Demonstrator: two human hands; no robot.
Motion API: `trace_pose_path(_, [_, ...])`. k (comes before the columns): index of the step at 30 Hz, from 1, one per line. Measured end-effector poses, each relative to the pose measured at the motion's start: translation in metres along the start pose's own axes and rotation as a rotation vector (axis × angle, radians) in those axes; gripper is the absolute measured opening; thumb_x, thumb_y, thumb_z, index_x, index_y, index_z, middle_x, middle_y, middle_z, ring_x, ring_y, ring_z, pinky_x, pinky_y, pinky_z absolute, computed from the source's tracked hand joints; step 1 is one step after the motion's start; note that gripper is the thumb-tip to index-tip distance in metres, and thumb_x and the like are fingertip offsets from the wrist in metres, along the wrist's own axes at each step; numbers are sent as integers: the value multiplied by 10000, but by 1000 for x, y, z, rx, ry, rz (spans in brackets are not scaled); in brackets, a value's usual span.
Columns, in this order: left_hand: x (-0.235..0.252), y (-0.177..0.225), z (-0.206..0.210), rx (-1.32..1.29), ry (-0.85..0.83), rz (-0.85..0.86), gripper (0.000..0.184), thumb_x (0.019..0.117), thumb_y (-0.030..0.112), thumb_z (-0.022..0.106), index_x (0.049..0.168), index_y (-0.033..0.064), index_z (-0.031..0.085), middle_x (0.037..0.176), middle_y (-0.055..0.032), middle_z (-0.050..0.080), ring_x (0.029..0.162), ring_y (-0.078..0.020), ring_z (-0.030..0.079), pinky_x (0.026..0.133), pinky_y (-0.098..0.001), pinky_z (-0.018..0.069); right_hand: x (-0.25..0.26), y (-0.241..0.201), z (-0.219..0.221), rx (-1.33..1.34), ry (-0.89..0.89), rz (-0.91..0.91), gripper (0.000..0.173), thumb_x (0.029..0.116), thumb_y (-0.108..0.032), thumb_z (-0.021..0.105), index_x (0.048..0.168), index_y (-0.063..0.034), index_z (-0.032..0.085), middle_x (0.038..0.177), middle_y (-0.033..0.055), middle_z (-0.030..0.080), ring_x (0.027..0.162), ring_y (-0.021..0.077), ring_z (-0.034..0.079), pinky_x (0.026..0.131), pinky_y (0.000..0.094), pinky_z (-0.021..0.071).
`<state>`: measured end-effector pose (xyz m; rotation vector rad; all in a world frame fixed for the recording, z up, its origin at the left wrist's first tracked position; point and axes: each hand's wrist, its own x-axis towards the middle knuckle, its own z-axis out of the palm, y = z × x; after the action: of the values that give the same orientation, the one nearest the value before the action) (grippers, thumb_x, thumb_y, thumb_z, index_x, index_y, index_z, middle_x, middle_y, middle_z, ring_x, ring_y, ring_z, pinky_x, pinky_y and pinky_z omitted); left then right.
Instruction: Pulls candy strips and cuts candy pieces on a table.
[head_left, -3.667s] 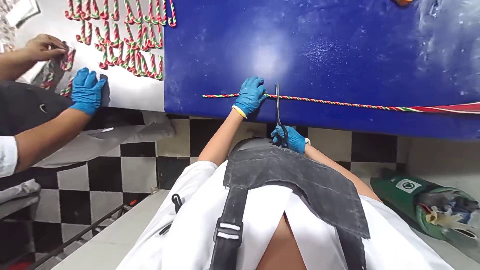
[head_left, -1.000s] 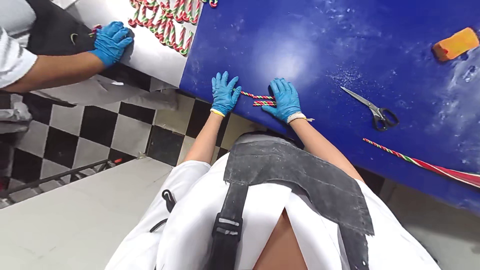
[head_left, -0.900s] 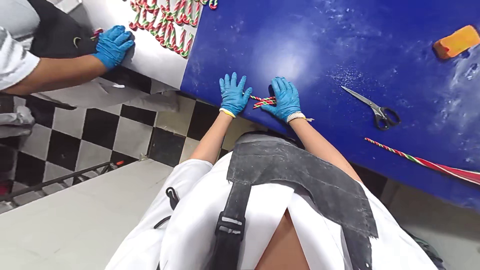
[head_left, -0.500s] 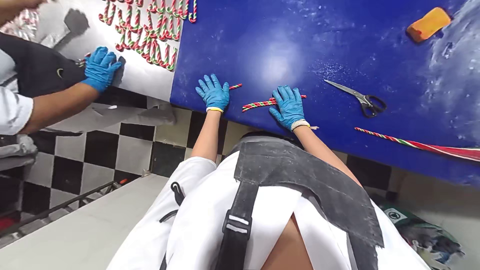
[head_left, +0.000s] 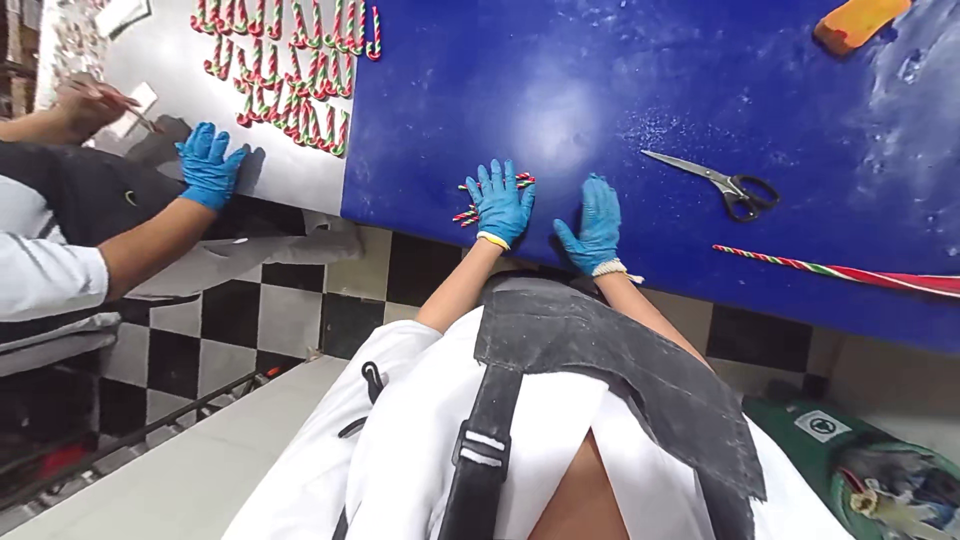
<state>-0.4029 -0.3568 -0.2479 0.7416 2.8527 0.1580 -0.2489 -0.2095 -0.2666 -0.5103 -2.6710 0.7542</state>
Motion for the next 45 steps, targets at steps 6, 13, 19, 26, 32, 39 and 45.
trace_pose_path(6, [61,-7,-6,61,94,-27,827,1000,716,245,1636,188,287,1675,-189,289,1558,-467,177,1207,-753,33,-60,52,-35,-37,144,146,863,967,-646,510,1595,-71,366,1637,160,390,1556,316,296,1297,527,175])
trace_pose_path(13, [137,27,-62,-12,138,-119,803,1030,678,213,1628,150,304,1667,-206,299,1560,-460,181,1211,-742,31,-95,147,-136,-244,34,105,696,986,-529,507,1533,-99,474,1570,176,483,1505,382,378,1249,594,242])
trace_pose_path(19, [-25,159,24,-64,16,336,815,998,704,323,1618,175,336,1681,-187,273,1576,-381,188,1269,-643,87,-163,299,-288,-515,-141,438,729,898,-192,605,1579,-82,369,1619,210,394,1526,421,321,1233,635,243])
trace_pose_path(26, [-77,339,74,-153,-79,969,725,1044,612,350,1602,148,366,1657,-196,326,1555,-390,255,1275,-569,173,-188,398,-369,-813,-65,728,905,780,-112,716,1597,-74,328,1630,219,364,1517,412,334,1191,645,295])
trace_pose_path(32, [-118,540,101,-186,-303,1181,717,1027,484,533,1624,166,297,1631,-226,350,1484,-414,377,1211,-569,318,-167,411,-352,-737,-16,947,1081,700,-60,783,1637,-162,253,1711,112,237,1574,319,238,1202,586,325])
trace_pose_path(39, [-112,671,90,-269,-498,979,703,987,71,607,1620,139,309,1279,-232,642,1173,-406,637,935,-543,554,-148,396,-402,-728,-288,877,961,680,-157,870,1544,-146,451,1559,187,462,1325,448,539,943,716,485])
trace_pose_path(45, [-98,653,58,-336,-757,702,318,1050,144,487,1313,22,617,1229,-218,695,1150,-413,673,913,-617,561,-129,401,-388,-800,-384,668,707,704,-115,849,1376,-134,628,1465,196,557,1411,460,444,1073,703,396])
